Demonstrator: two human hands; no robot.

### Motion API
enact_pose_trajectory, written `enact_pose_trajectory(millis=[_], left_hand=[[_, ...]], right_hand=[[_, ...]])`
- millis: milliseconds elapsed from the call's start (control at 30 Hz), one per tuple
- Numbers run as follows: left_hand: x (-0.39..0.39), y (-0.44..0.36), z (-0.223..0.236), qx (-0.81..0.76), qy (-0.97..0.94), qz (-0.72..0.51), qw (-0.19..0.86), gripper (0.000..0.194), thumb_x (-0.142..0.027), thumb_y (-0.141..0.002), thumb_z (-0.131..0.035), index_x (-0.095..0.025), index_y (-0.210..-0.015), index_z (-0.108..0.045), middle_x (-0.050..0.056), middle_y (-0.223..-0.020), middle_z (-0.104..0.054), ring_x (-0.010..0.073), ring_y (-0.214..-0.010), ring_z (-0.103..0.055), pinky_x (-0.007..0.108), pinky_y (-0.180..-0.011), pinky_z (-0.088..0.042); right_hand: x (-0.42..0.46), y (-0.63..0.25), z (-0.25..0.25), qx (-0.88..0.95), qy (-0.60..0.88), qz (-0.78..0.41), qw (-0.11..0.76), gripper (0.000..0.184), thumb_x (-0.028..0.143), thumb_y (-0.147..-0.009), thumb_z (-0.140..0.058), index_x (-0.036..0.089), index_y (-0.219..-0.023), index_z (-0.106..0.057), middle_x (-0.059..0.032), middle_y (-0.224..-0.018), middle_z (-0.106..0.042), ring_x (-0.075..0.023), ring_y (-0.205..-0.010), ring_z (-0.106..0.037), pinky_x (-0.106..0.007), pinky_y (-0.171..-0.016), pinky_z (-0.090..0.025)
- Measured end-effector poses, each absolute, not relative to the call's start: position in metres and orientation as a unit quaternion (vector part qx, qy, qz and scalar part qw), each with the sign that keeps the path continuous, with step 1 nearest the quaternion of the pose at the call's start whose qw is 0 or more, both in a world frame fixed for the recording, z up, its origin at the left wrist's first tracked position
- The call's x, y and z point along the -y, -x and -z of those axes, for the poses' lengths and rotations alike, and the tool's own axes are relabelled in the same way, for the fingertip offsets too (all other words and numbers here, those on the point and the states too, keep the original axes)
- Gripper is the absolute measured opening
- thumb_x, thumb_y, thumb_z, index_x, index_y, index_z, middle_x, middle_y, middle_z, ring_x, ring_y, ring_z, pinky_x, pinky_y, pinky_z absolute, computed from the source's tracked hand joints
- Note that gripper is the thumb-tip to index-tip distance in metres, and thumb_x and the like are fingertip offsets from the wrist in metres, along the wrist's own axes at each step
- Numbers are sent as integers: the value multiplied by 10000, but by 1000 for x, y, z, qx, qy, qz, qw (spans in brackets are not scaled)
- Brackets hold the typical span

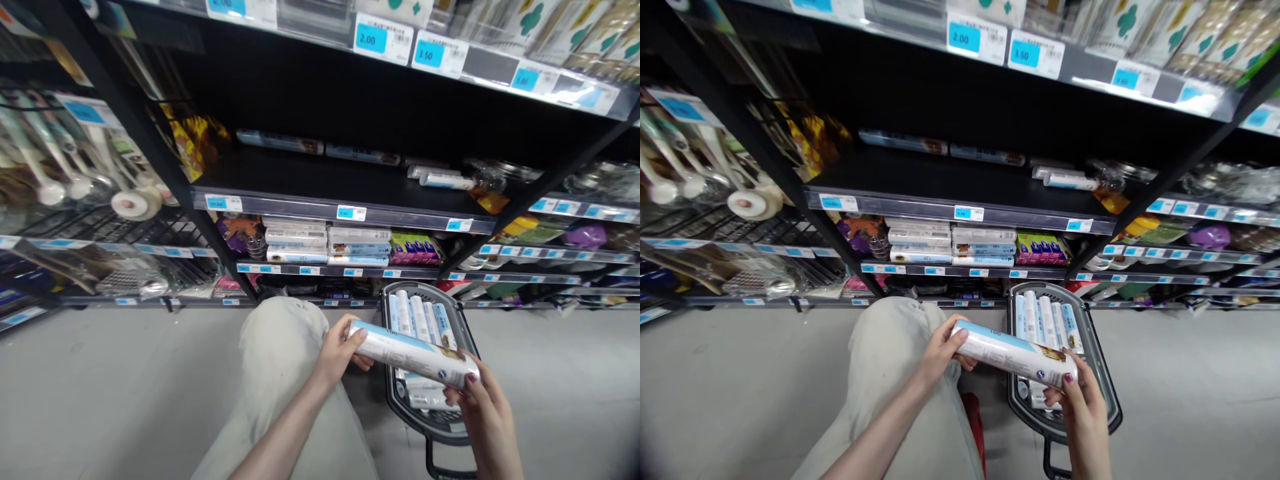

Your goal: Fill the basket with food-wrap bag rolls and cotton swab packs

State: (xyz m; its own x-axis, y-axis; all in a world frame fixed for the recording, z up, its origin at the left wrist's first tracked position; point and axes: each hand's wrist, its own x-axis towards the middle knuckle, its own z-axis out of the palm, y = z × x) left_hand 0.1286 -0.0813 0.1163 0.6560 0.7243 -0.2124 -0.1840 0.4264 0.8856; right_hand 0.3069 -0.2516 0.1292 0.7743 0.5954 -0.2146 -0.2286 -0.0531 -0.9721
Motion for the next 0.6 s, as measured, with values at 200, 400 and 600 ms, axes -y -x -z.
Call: enact_pose_trajectory(millis=[200,400,600], left_hand=[[83,-128,-117,-279,-452,-295,794,422,-538,-705,-640,-187,-888,-494,-20,-719,-565,134,-539,-582,261,-459,-524],[87,-127,-121,-248,-466,-278,802,727,-278,-479,-852,-244,-1081,-447,68,-1171,-517,79,-602,-550,190,-458,-473],[87,-128,-121,-264,-473,-265,798,694,-284,-477,-852,-216,-1025,-432,-34,-807,-513,84,-539,-512,186,-400,-459]], right_hand=[[252,-309,-130,153,671,-302,660,514,479,-715,-671,183,-1117,-549,15,-531,-578,-136,-433,-489,-262,-467,-420],[249,-306,-131,147,681,-279,661,476,521,-707,-668,164,-1009,-581,29,-517,-534,-105,-386,-439,-228,-391,-371],[251,-309,-126,150,666,-282,674,398,485,-725,-661,165,-946,-580,8,-627,-581,-92,-417,-462,-216,-389,-382]])
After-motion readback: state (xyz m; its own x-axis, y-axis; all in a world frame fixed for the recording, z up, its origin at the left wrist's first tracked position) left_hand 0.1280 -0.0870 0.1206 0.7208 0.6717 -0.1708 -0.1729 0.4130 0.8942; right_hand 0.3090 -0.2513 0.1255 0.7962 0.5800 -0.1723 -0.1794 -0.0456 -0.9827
